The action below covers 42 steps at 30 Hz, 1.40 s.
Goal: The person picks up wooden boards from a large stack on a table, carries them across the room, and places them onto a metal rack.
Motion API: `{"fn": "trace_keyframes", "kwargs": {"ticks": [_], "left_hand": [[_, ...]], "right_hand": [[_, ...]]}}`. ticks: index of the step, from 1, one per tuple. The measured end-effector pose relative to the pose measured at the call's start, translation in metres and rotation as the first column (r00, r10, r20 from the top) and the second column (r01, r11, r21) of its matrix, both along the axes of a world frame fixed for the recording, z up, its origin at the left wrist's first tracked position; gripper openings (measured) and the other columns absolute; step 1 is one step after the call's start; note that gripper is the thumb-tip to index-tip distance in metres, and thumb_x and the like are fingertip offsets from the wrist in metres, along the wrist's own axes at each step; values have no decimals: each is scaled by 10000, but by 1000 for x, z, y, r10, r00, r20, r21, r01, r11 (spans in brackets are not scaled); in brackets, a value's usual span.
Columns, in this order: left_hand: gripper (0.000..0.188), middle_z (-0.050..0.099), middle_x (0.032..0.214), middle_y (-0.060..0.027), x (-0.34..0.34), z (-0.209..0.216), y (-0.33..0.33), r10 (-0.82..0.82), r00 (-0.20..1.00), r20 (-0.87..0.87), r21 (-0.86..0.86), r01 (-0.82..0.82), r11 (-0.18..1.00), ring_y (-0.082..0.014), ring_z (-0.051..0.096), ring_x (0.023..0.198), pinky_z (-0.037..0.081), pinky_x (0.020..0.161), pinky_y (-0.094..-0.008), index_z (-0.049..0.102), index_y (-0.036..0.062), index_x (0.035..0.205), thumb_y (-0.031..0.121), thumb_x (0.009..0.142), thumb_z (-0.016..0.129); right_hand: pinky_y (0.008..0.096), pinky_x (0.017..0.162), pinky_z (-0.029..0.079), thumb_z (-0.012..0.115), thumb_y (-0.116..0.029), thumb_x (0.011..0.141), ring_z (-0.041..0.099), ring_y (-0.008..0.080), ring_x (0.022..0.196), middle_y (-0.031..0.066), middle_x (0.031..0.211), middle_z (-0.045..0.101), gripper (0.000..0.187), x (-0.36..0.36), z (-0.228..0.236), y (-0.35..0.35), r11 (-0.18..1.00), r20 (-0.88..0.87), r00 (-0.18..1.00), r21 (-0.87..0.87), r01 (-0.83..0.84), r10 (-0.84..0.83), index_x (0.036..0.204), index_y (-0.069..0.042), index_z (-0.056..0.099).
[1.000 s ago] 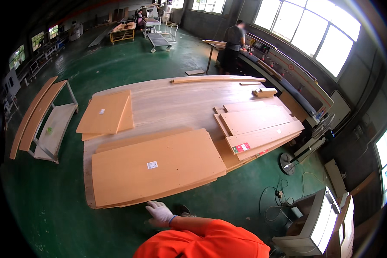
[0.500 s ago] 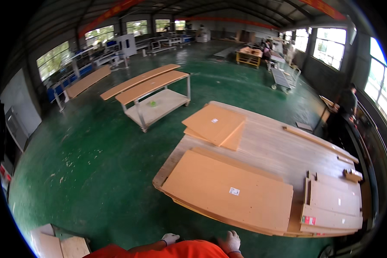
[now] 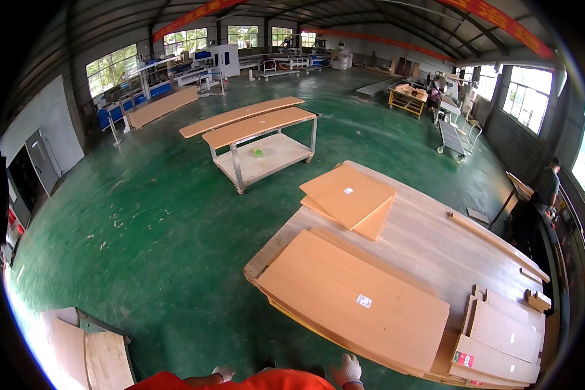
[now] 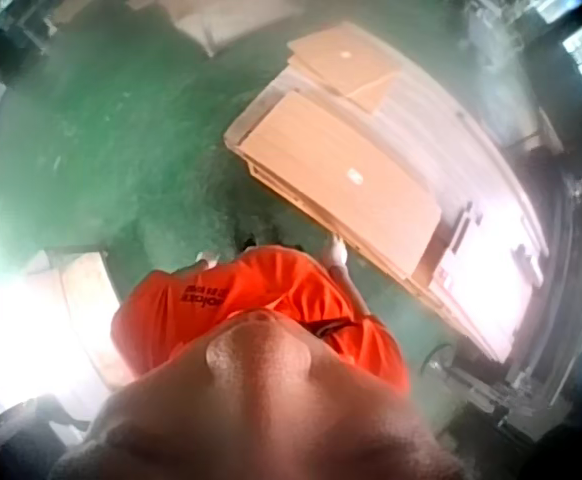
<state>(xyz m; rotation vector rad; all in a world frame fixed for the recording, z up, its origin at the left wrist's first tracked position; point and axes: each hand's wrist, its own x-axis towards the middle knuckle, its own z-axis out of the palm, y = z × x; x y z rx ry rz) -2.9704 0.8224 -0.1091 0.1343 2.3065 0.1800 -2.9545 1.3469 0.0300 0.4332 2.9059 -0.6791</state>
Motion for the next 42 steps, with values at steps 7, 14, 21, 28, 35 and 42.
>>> {"fn": "trace_keyframes", "kwargs": {"ticks": [7,14,21,28,35,42], "left_hand": [[451,698,1282,-204,2,6,-29,-96,988,124,-37,101,994,-395,671,1179,528,996,-476,701,124,1237,380,1053,378],[469,746,1099,-233,-78,76,58,560,822,103,276,-565,778,-399,706,1073,550,947,-467,770,45,1028,471,891,631],[433,758,966,-200,-134,108,107,368,930,28,434,-343,833,-381,726,948,559,882,-462,775,57,916,472,895,651],[335,687,697,-150,-116,62,57,370,920,125,320,-391,863,-265,658,626,524,604,-438,755,2,827,325,859,674],[419,718,737,-158,-116,-18,19,136,991,-5,75,-135,988,-261,701,729,547,734,-438,760,7,775,403,843,644],[432,723,734,-148,-134,-23,20,113,993,-47,105,-107,989,-252,700,732,544,749,-430,765,14,765,418,844,633]], "right_hand": [[483,1022,527,763,-618,784,615,406,1240,253,1336,631,776,33,26,-30,966,154,959,-68,249,-237,1279,-27,671],[433,1001,536,716,-493,898,673,334,1083,135,1157,714,546,162,-156,-8,966,156,953,39,255,-258,1259,-84,711],[473,998,535,735,-683,776,688,390,1128,222,1194,714,855,169,-60,-63,718,690,566,-96,689,-451,1349,-54,658],[445,1003,530,649,-447,875,660,369,1218,217,1277,705,556,128,27,-66,618,686,481,-58,784,-546,1270,-63,727],[445,987,533,704,-451,816,679,361,1173,223,1262,712,594,133,20,-61,504,616,489,-168,847,-618,1205,-2,740],[438,963,540,721,-447,780,690,360,1139,221,1217,726,581,125,18,-66,508,648,480,-163,846,-592,1162,-11,757]]}}
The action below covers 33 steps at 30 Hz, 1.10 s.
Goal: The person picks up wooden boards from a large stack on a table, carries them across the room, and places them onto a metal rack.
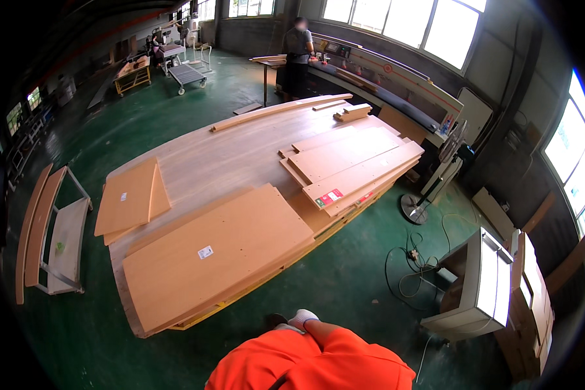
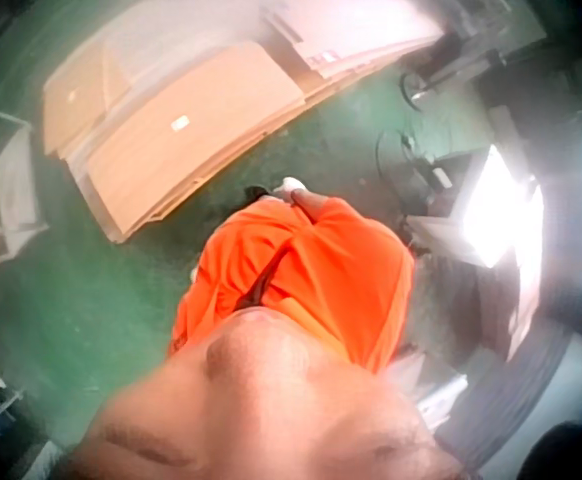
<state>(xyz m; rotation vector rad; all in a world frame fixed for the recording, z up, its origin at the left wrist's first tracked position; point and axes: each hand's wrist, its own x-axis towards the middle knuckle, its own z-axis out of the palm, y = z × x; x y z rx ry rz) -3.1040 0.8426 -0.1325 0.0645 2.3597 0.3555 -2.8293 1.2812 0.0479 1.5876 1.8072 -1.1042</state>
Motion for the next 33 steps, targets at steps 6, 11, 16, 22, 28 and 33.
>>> {"fn": "trace_keyframes", "kwargs": {"ticks": [6,11,16,22,28,33], "left_hand": [[377,721,711,-122,-6,28,35,142,982,121,347,-176,921,-224,676,696,535,709,-408,759,12,752,356,857,645],[330,717,718,-108,-4,16,58,274,941,198,282,-323,903,-191,658,689,528,692,-386,737,3,721,291,865,667],[456,751,827,-204,-8,4,45,4,999,50,168,-12,986,-319,703,794,542,772,-439,769,-19,829,418,851,643],[498,750,883,-243,-9,-4,16,-82,995,-59,27,84,996,-378,710,843,552,809,-466,771,-26,879,444,846,609],[400,715,759,-188,-7,0,11,-16,1000,5,56,16,998,-335,688,713,552,693,-460,753,-16,806,359,865,628],[237,544,564,-66,12,15,33,454,794,404,227,-567,792,-229,551,473,446,461,-417,676,45,725,207,898,661]], "right_hand": [[445,941,540,712,-423,789,694,361,1126,216,1197,734,540,-3,4,6,1000,-25,999,7,21,-21,1145,-20,764],[447,942,538,718,-420,794,696,360,1127,217,1199,733,532,-5,8,6,999,-60,997,-4,48,-48,1147,-24,764],[437,958,536,742,-441,798,688,358,1161,211,1218,730,581,5,3,7,998,-24,998,-9,63,-63,1197,-19,749],[431,972,533,764,-482,799,677,352,1193,203,1251,722,626,1,6,7,998,2,998,-26,56,-56,1220,-20,744],[423,1002,527,743,-462,813,667,348,1217,197,1295,708,625,-5,-13,12,999,-1,1000,-53,12,-12,1258,-24,727],[395,1083,494,713,-440,825,625,344,1289,198,1379,664,700,-4,19,7,997,-105,992,18,73,-70,1375,-13,649]]}}
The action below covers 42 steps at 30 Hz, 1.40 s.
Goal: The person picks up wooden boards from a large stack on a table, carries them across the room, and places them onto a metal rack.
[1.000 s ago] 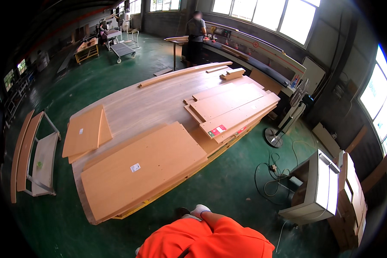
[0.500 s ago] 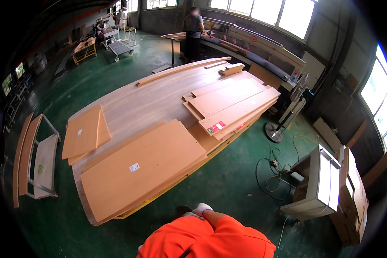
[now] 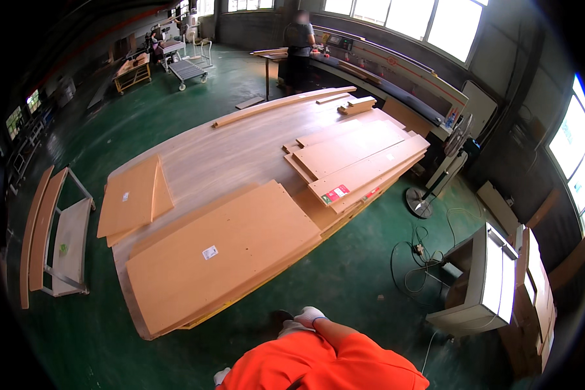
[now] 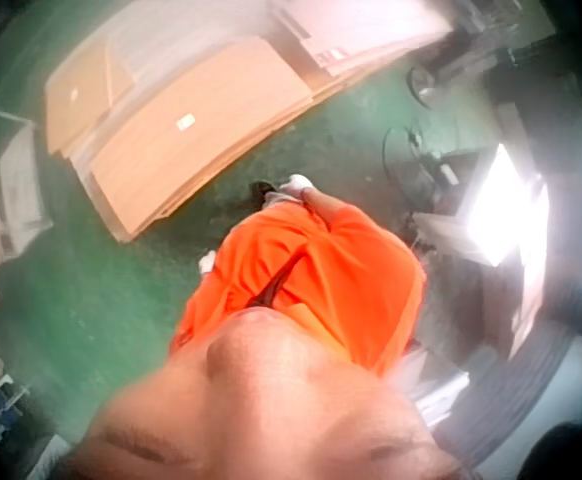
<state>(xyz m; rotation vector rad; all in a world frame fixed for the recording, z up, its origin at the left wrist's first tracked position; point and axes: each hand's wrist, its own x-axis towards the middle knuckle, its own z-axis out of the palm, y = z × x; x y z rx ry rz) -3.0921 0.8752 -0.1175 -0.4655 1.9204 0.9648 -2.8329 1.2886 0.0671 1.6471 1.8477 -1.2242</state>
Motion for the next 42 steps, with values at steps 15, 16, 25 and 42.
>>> {"fn": "trace_keyframes", "kwargs": {"ticks": [15,16,25,42], "left_hand": [[389,720,1152,-100,105,206,409,-604,655,-454,342,754,560,-173,662,1067,508,975,-321,686,-21,1241,261,974,696],[400,722,1155,-102,133,225,446,-636,629,-447,349,777,524,-175,663,1070,508,976,-322,681,-22,1248,270,975,694],[437,733,1186,-125,299,282,661,-793,362,-490,352,914,200,-196,683,1112,517,1002,-325,663,-25,1300,288,995,673],[352,747,1115,-133,374,302,1075,-467,625,-626,520,781,347,-182,706,1048,556,928,-319,685,-41,1216,215,975,705]], "right_hand": [[394,926,561,750,-392,856,729,319,1056,193,1106,769,497,246,-61,110,865,-92,867,69,497,-490,1121,28,765],[392,947,554,736,-402,856,719,326,1090,202,1146,758,518,273,-73,127,859,-92,865,98,502,-494,1149,25,755],[377,1034,522,746,-341,887,684,319,1197,221,1280,712,600,409,-5,272,642,-358,622,78,763,-696,1312,74,659],[344,1023,523,764,-256,920,684,254,1168,193,1249,719,516,531,123,663,563,-627,512,138,815,-587,1290,86,656]]}}
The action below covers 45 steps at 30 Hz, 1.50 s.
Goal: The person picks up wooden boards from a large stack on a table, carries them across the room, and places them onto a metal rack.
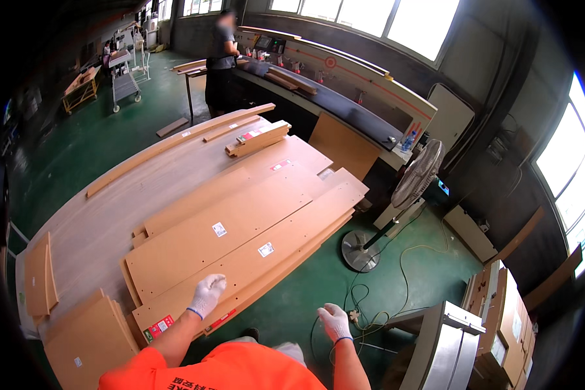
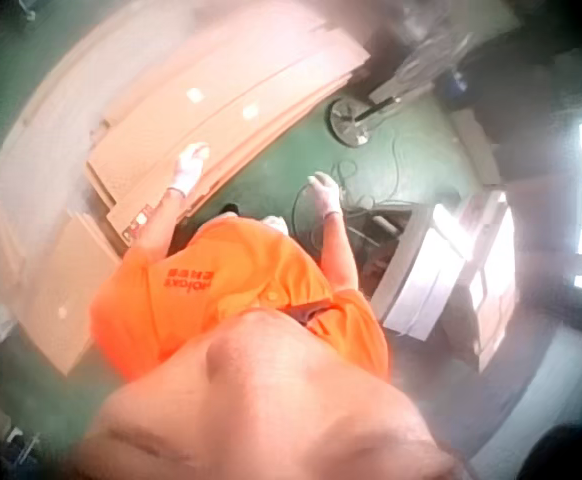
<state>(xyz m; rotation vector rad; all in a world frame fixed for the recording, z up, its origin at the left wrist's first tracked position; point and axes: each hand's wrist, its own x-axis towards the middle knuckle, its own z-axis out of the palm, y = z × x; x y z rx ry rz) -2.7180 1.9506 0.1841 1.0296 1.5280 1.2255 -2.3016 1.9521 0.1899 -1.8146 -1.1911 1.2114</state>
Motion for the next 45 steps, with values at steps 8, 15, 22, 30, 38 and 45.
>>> {"fn": "trace_keyframes", "kwargs": {"ticks": [8,15,22,30,38,45], "left_hand": [[366,732,1165,-151,29,-2,215,84,982,-169,110,-66,992,-217,703,1095,558,958,-343,672,-26,1227,221,961,719],[409,699,1222,-207,14,-38,321,321,823,-469,65,-330,942,-322,694,1117,553,969,-409,677,-10,1218,272,930,745],[506,609,1375,-193,-81,-44,377,209,520,-828,-65,-459,886,-384,574,1273,472,1088,-477,643,28,1286,390,938,705],[673,626,1384,-203,-188,-83,470,-253,477,-842,-497,-502,708,-371,554,1324,428,1119,-491,692,54,1257,640,987,500],[677,757,1047,-208,-182,-78,490,-291,484,-826,-518,-444,731,-379,701,1049,505,983,-499,765,57,1020,644,1008,428],[664,752,1034,-225,-204,-97,494,-289,653,-700,-642,-397,657,-413,698,1002,512,931,-530,773,36,937,590,1019,416]], "right_hand": [[289,835,544,748,-192,921,680,151,886,93,979,745,366,113,-41,191,968,-31,983,172,184,-182,1168,75,715],[294,820,553,752,-226,936,691,143,873,84,939,740,327,101,4,396,915,196,979,383,-125,52,1132,34,714],[480,1052,472,764,-358,888,589,405,1241,224,1321,635,561,64,-22,557,737,704,668,313,-599,244,1286,11,625],[471,965,514,656,-591,934,673,431,1096,292,1185,699,742,-1,-59,673,816,505,694,-37,-577,513,1278,66,617],[436,820,531,642,-595,935,701,331,872,219,877,718,652,-28,-74,704,843,524,660,-301,-447,537,944,54,694],[426,893,549,673,-490,947,716,339,991,214,1081,734,551,-125,-76,775,722,689,588,134,-679,425,1150,20,718]]}}
